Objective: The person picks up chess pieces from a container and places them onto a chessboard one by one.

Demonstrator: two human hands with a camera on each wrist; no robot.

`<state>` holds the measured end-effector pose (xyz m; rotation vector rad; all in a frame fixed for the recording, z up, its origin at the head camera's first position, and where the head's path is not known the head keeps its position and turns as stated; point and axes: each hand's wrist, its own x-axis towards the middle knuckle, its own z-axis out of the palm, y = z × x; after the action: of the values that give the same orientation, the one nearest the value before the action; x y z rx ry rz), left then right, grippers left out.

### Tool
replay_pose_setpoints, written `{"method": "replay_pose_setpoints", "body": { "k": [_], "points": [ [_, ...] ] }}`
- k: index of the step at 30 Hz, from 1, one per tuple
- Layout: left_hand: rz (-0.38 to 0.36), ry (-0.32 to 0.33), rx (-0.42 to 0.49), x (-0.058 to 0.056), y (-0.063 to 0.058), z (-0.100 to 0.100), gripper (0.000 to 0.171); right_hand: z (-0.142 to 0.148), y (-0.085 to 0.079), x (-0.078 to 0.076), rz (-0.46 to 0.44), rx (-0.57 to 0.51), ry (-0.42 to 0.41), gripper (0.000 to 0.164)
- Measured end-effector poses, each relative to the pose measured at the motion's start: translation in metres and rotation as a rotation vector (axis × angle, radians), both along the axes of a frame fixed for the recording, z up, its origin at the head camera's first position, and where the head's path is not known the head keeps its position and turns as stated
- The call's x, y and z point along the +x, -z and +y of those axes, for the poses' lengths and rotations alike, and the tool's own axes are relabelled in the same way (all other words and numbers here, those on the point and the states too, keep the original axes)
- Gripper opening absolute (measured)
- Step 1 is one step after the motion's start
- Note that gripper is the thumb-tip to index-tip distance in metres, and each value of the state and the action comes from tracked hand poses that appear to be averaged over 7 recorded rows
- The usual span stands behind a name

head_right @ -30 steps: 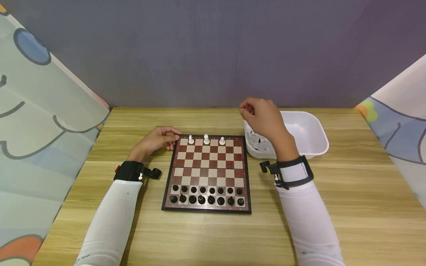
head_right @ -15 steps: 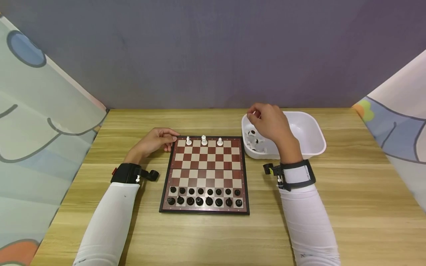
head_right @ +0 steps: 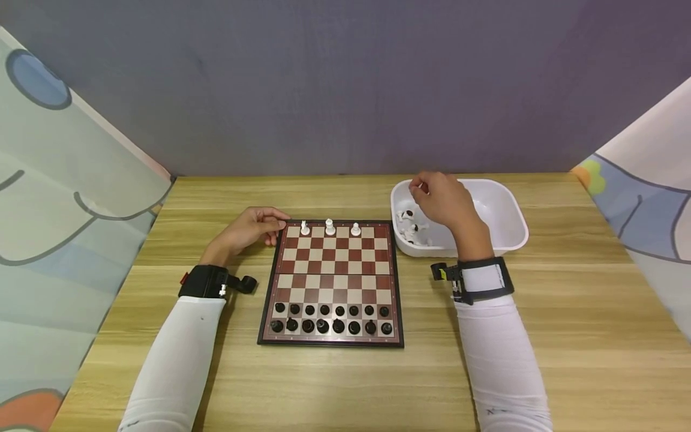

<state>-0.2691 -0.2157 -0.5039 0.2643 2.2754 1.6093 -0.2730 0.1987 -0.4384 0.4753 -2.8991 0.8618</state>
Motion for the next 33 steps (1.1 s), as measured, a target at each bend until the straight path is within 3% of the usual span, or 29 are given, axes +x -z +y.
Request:
{"method": "replay_pose_setpoints", "body": {
  "k": [5,12,21,33],
  "points": [
    [0.002,-0.003,-0.005,0.000,0.001,0.000,0.027,0.007,0.012,-0.007,-0.035,0.010,-0.023,0.024],
    [0.008,-0.001,-0.003,0.001,0.001,0.001,0.027,0.011,0.031,-0.017,-0.114,0.115,-0.080,0.033],
    [0.006,-0.007,-0.002,0.002,-0.002,0.005,0.025,0.015,0.042,-0.021,-0.145,0.149,-0.131,0.037],
    [-0.004,-0.007,0.000,0.003,-0.001,0.006,0.027,0.017,0.046,-0.022,-0.185,0.208,-0.070,0.027]
  ]
}}
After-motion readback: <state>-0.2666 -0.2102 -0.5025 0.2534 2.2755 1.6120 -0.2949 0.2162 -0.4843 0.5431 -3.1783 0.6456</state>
